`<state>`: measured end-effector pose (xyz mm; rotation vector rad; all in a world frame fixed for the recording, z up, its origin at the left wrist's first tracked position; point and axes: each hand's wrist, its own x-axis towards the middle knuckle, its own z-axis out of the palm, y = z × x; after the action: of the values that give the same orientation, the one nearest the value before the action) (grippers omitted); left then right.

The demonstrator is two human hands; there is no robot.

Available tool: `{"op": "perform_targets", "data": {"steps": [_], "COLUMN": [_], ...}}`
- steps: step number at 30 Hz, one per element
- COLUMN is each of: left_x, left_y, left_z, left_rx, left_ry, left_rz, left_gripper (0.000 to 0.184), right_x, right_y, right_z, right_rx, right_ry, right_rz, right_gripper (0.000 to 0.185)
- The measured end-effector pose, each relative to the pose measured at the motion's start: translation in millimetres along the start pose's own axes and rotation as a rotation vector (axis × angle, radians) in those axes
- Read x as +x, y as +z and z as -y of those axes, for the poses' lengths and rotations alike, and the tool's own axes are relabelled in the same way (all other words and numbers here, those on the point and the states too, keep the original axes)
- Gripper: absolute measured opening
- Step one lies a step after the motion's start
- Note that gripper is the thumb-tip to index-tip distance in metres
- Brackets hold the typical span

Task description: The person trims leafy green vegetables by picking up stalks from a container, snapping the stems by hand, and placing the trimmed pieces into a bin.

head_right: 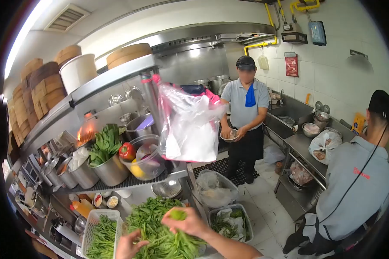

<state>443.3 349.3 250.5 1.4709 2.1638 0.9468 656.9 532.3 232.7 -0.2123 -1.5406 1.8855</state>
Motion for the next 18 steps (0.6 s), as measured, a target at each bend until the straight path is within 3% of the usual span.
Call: {"op": "perform_targets", "data": {"steps": [2, 4, 6, 7, 8, 10, 11, 13, 15, 17, 18], "left_x": [5, 6, 4, -1, -6, -5, -7, -31, -35, -55, -58], "left_y": [10, 8, 6, 9, 18, 34, 36, 73, 87, 74, 77], "left_z": [16, -6, -46, -60, -64, -70, -76, -50, -75, -144, -147], "left_rx": [0.205, -0.284, -0.408, -0.457, -0.474, -0.469, -0.307, -0.287, -0.266, -0.232, -0.364], "left_ry": [0.175, 0.270, 0.475, 0.583, 0.651, 0.805, 0.866, 0.629, 0.586, 0.713, 0.605], "left_rz": [-0.126, -0.065, 0.083, 0.151, 0.168, 0.206, 0.261, 0.095, -0.085, -0.283, -0.184], "left_gripper": [0.086, 0.116, 0.119, 0.122, 0.126, 0.134, 0.122, 0.102, 0.076, 0.044, 0.047], "right_x": [-8, -14, -18, -17, -21, -36, -42, -54, -68, -76, -79], "right_y": [-8, 16, 53, 59, 63, 75, 78, 75, 73, 68, 67], "right_z": [-10, 1, 25, 33, 31, 38, 47, 69, 80, 75, 74], "right_rx": [0.216, 0.065, -0.145, -0.427, -0.499, -0.378, -0.353, -0.336, -0.170, -0.042, -0.024], "right_ry": [-0.067, -0.050, -0.082, -0.337, -0.358, -0.535, -0.604, -0.742, -0.663, -0.582, -0.536], "right_rz": [-0.131, -0.091, 0.055, 0.213, 0.323, 0.299, 0.256, 0.159, 0.060, -0.010, -0.015], "right_gripper": [0.013, 0.016, 0.018, 0.020, 0.019, 0.015, 0.014, 0.013, 0.012, 0.011, 0.011]}}
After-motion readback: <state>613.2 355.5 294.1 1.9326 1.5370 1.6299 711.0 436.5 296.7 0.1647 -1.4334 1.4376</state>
